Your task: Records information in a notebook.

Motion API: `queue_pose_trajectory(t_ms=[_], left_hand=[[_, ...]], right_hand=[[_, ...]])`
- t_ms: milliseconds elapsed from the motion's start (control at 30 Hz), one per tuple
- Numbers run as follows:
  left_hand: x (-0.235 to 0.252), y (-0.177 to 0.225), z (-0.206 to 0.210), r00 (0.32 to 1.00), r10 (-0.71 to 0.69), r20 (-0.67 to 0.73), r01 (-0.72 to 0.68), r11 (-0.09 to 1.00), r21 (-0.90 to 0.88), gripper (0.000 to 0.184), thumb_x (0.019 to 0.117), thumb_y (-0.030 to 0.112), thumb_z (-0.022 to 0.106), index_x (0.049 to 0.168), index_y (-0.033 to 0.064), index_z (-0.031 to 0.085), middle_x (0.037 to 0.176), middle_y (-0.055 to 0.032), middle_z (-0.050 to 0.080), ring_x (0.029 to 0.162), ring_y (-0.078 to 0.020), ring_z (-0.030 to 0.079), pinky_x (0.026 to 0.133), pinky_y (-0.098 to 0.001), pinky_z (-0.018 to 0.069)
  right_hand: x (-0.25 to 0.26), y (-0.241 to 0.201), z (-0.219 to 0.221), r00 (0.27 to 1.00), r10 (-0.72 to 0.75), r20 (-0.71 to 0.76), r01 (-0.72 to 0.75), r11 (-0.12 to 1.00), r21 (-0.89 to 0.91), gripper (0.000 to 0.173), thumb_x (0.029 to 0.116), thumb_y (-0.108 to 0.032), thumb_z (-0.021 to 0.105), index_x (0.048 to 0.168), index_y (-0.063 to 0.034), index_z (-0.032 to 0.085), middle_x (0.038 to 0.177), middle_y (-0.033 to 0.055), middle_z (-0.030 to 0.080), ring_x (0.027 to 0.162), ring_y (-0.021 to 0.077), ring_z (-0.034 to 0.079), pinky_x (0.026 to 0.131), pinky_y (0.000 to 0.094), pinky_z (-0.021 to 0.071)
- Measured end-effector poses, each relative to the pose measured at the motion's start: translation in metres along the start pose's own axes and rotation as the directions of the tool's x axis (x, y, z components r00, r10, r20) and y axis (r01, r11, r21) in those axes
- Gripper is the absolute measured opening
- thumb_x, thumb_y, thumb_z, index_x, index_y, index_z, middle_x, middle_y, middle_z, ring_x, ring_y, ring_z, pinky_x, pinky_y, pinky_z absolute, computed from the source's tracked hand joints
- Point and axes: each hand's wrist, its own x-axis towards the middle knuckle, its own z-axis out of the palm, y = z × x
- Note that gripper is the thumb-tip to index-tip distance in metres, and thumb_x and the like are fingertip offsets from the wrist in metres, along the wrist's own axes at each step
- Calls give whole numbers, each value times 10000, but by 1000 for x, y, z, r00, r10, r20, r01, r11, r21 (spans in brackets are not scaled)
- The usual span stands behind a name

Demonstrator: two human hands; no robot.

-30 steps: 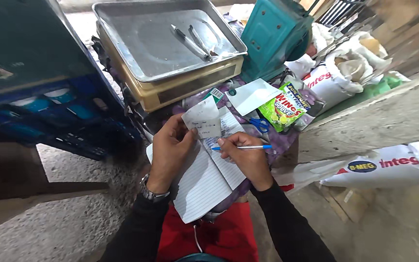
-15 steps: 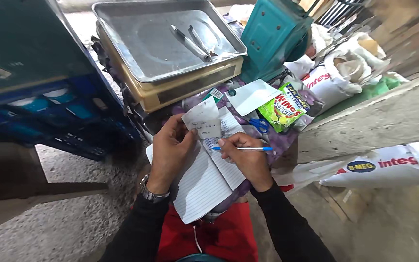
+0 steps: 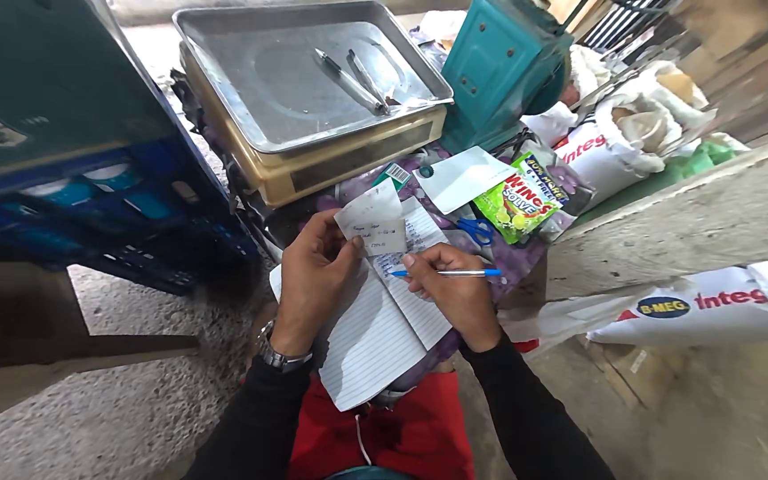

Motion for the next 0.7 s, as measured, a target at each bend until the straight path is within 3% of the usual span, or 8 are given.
queue_pose_trajectory(t_ms=[700], left_hand=[[0, 0, 1, 1000, -2, -7, 2, 1000, -10, 342, 948, 116, 735, 1266, 188, 633, 949, 26, 744, 762, -116, 715, 661, -301, 628]], right_hand=[[-1, 2, 0, 1000, -4, -5, 4, 1000, 14, 173, 986, -164, 705, 901, -13, 702, 737, 115, 719, 604, 209, 701, 525, 325, 608]])
